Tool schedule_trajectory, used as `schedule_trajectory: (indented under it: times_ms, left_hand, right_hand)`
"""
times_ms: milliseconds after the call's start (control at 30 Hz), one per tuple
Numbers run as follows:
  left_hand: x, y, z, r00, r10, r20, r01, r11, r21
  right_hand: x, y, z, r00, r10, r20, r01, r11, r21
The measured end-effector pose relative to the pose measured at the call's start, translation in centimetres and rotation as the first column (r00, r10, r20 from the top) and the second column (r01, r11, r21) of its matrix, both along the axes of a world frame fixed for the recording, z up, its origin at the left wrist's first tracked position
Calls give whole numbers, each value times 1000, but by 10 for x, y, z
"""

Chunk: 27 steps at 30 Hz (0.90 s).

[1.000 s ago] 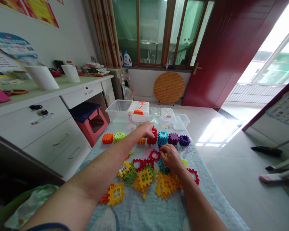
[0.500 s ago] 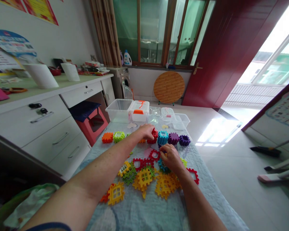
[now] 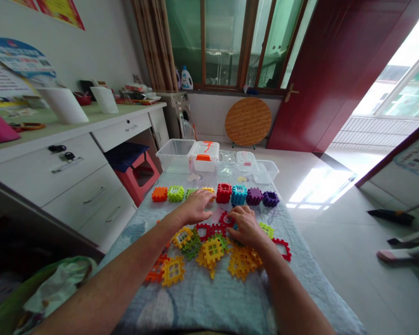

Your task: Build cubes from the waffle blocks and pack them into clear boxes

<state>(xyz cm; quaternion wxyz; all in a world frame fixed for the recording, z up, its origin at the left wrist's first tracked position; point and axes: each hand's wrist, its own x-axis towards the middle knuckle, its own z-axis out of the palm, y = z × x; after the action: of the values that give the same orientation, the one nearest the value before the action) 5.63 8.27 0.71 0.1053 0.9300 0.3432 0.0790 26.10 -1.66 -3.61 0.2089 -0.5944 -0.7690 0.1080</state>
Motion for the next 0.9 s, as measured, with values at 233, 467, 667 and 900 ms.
schedule_trajectory:
  times_ms: [233,467,667,900]
  left_hand:
    - [-25,-27,-13,982,24,-185,-55,985,-166]
    - [-18,-28,-19,974,11,-226,-52,983,-178]
    - [-16,-28,-21,979,45,-201,-80,982,-170]
    - [-22,-26,-16,997,77,-15,-78,987,-138]
  right_hand:
    - [-4,2,-3,998,-14,60,15,1000,-20]
    - [-7,4,-7,997,-47,56,45,998,36]
    - [-7,4,-1,995,-30,-94,42,991,124]
    - [-11,3,0,947,-9,-321,60,987,149]
